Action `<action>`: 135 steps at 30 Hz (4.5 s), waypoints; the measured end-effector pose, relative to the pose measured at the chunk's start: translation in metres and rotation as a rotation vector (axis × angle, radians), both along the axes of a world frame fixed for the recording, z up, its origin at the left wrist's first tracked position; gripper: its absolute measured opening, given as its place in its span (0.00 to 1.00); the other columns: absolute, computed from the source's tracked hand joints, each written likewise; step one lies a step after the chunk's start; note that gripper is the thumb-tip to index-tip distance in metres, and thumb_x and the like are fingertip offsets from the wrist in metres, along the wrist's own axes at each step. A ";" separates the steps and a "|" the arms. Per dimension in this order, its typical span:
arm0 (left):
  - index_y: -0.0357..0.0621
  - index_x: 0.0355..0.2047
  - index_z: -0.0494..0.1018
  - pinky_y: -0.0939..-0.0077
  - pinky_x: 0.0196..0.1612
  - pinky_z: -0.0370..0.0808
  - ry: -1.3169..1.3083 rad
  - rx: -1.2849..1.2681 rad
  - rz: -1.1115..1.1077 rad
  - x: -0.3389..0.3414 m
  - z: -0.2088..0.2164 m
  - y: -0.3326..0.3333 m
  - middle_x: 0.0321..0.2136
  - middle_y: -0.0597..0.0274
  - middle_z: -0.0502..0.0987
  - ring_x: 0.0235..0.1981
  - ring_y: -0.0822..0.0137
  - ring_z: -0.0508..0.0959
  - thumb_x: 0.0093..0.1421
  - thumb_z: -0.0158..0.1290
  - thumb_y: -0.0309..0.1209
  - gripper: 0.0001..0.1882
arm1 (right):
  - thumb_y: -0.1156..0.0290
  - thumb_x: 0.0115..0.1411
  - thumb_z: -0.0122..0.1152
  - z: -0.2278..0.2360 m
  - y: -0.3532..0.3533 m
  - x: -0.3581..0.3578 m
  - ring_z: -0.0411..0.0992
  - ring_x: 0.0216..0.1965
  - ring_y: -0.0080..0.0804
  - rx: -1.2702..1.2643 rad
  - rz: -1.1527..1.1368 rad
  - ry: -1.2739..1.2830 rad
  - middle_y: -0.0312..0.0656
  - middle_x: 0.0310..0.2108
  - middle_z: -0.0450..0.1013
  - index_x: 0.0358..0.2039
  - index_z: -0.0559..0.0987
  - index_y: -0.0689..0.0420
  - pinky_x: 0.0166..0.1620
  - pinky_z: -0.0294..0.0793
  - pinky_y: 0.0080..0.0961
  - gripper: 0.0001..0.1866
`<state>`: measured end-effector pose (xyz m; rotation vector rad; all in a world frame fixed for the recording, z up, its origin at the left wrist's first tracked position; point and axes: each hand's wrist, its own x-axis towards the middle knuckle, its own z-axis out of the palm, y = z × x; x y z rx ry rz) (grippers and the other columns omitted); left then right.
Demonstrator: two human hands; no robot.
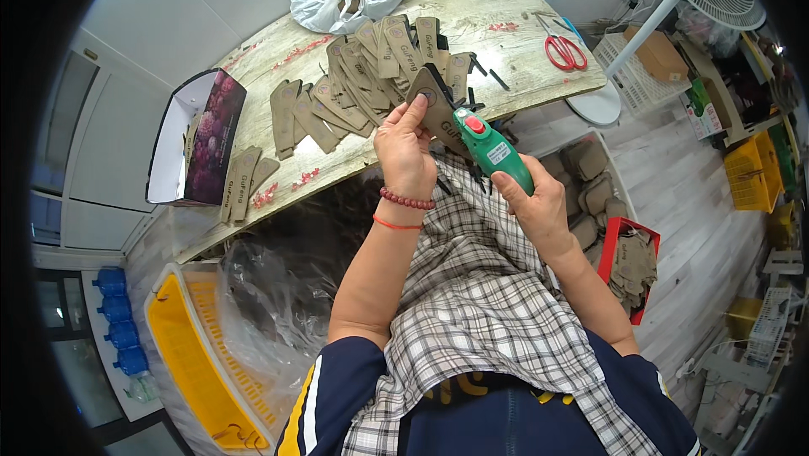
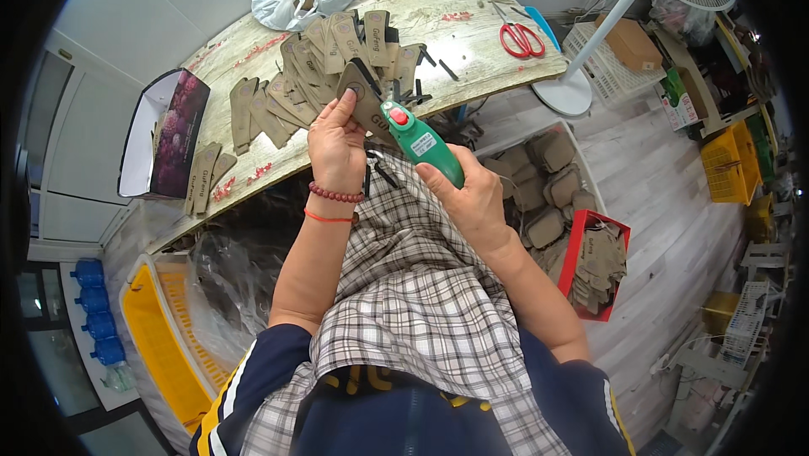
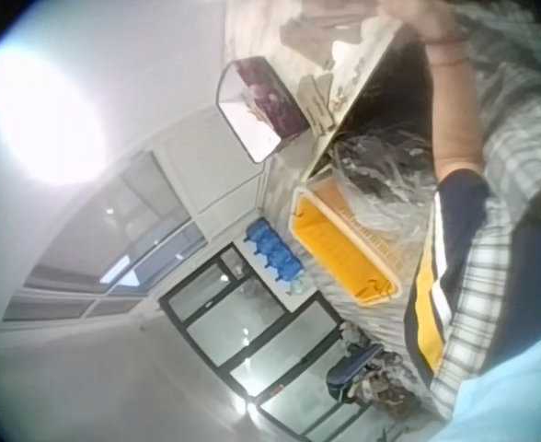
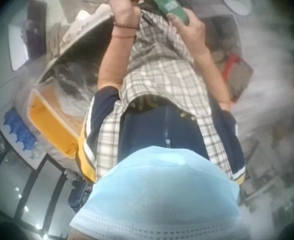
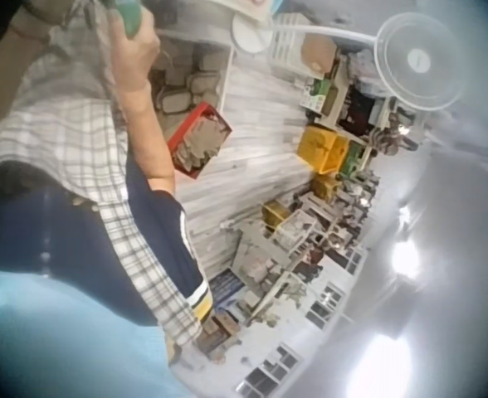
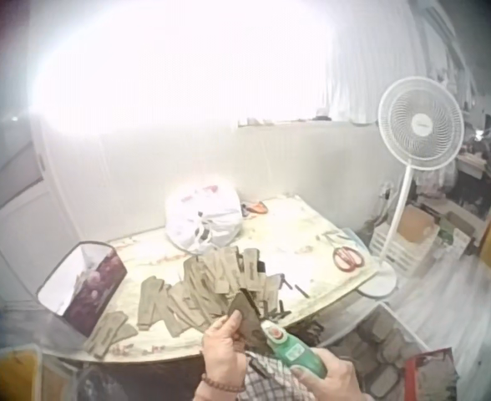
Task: The person uses a green rotary tool to trim the edges of multiple small cardboard pieces on a cluttered workbench. They handle each piece one at a time, rotating it to smooth the edges, then place it aside. The workspace includes a fan, scissors, and a box of finished pieces.
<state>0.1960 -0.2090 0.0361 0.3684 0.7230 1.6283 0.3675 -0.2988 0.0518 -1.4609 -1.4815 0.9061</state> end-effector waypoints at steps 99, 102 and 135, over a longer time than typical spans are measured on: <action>0.39 0.38 0.73 0.78 0.38 0.75 -0.011 -0.064 -0.191 0.018 -0.017 -0.013 0.33 0.63 0.79 0.32 0.72 0.78 0.64 0.52 0.29 0.07 | 0.53 0.59 0.63 -0.007 0.000 0.001 0.67 0.20 0.19 0.043 -0.065 0.057 0.35 0.19 0.71 0.41 0.77 0.62 0.25 0.68 0.21 0.22; 0.38 0.40 0.73 0.78 0.39 0.75 -0.051 -0.087 -0.171 0.022 -0.031 -0.014 0.34 0.62 0.79 0.33 0.72 0.78 0.64 0.52 0.28 0.07 | 0.54 0.59 0.63 -0.004 -0.001 0.000 0.68 0.21 0.20 0.044 -0.065 0.057 0.35 0.19 0.71 0.41 0.76 0.62 0.26 0.68 0.21 0.22; 0.36 0.34 0.77 0.80 0.33 0.72 1.299 -0.075 0.105 -0.256 0.001 0.012 0.27 0.63 0.79 0.29 0.75 0.76 0.56 0.54 0.24 0.06 | 0.60 0.58 0.65 -0.014 -0.002 0.006 0.67 0.20 0.18 -0.050 0.085 -0.010 0.35 0.20 0.71 0.42 0.77 0.61 0.25 0.67 0.20 0.18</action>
